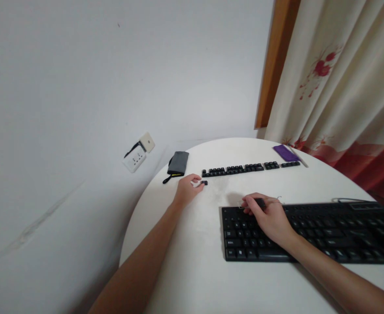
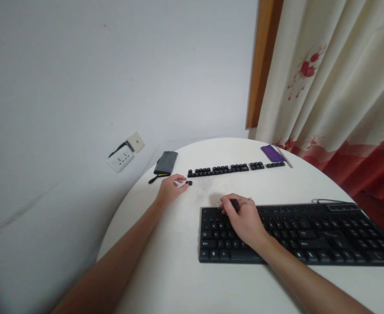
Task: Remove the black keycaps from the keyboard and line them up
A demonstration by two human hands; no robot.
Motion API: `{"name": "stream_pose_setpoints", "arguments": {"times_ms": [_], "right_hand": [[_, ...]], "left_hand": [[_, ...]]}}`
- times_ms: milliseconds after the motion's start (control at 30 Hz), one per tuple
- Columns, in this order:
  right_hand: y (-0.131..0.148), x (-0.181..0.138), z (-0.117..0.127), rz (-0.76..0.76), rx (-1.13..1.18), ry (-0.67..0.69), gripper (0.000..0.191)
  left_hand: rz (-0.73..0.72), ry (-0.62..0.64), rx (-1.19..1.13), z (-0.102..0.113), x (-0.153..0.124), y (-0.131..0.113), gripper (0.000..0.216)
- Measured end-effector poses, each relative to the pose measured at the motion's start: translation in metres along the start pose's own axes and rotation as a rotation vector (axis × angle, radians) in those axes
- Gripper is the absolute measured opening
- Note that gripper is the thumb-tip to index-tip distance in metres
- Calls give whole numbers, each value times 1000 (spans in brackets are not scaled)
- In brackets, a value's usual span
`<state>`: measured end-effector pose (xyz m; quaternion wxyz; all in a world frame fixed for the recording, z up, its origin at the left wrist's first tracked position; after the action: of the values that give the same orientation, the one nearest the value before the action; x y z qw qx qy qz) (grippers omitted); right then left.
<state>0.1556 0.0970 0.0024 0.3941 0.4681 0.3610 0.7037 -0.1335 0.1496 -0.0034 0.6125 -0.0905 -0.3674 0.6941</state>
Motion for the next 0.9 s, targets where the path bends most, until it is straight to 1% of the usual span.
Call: {"name": "stream_pose_setpoints", "arguments": {"times_ms": [167,433,667,900], "right_hand": [[3,1,0,-8,-10,8,36],[5,1,-2,6,-24,22,37],[5,1,-2,7,-30,24,36],[9,1,-1,26,-55,27,37]], "left_hand": [[-3,19,-26,-4,-1,-3,25],[69,-41,-48,-6,0,1,34],[120,-55,-54,-4,2,7,35],[139,-37,-21,-7,2,3,31]]}}
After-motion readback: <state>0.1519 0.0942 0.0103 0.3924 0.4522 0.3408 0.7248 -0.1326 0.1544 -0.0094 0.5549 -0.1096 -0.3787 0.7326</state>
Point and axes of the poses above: each hand's wrist, its own x-axis towards the middle knuckle, its own z-axis out of the back of the hand, y = z × x, the point moved 9 cm from there along x, towards the middle knuckle, and after that the axes turned 9 degrees about z, right-handed, at the moved point
